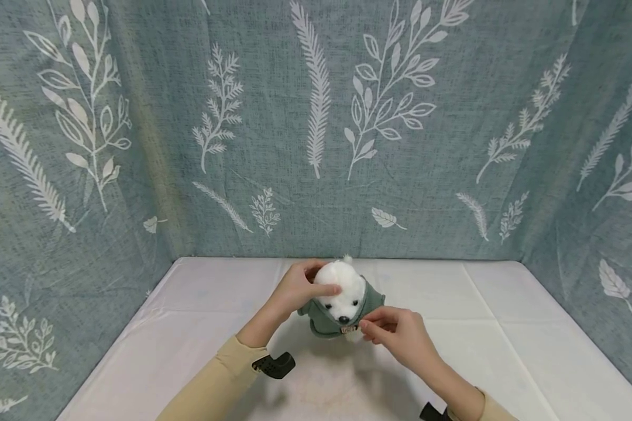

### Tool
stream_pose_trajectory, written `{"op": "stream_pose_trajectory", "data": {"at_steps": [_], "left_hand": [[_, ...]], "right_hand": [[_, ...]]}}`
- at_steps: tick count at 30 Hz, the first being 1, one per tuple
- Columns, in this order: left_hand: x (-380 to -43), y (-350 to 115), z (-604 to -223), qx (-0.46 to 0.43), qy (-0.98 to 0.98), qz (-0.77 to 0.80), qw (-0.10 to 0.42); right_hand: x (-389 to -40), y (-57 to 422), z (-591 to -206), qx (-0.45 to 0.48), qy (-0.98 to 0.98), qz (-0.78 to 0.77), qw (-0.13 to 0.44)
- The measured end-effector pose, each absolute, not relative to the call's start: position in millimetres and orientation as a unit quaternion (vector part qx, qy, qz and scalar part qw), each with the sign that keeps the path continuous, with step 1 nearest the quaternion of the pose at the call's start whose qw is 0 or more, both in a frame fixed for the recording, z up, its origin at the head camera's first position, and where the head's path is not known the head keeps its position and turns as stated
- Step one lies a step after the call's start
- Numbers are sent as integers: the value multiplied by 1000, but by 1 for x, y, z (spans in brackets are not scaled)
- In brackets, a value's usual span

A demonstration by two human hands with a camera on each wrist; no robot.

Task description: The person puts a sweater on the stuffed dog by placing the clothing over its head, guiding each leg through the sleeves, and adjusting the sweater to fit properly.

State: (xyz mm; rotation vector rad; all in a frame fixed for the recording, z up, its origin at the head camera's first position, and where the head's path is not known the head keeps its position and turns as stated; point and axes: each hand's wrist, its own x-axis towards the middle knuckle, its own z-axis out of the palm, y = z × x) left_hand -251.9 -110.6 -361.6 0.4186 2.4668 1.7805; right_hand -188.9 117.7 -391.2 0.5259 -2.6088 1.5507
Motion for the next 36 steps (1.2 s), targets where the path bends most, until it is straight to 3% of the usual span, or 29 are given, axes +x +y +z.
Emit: {"op": "stream_pose_trajectory", "data": {"at_steps": [5,8,16,25,36], "left_hand": [[-252,-111,-362,146,805,574,31],[-252,-111,-363,152,807,570,29],[-250,-106,-363,173,810,560,30],[-251,-98,-364,144,833,534,5],[-249,-96,-362,125,837,533,12]], "right_hand": [[-203,126,-383,170,-836,503,137],[-214,131,-385,163,-837,495,166],[-227,137,-397,161,-849,493,105],[-230,138,-399,142,-866,459,138],[-230,146,-404,109,-866,475,111]]}}
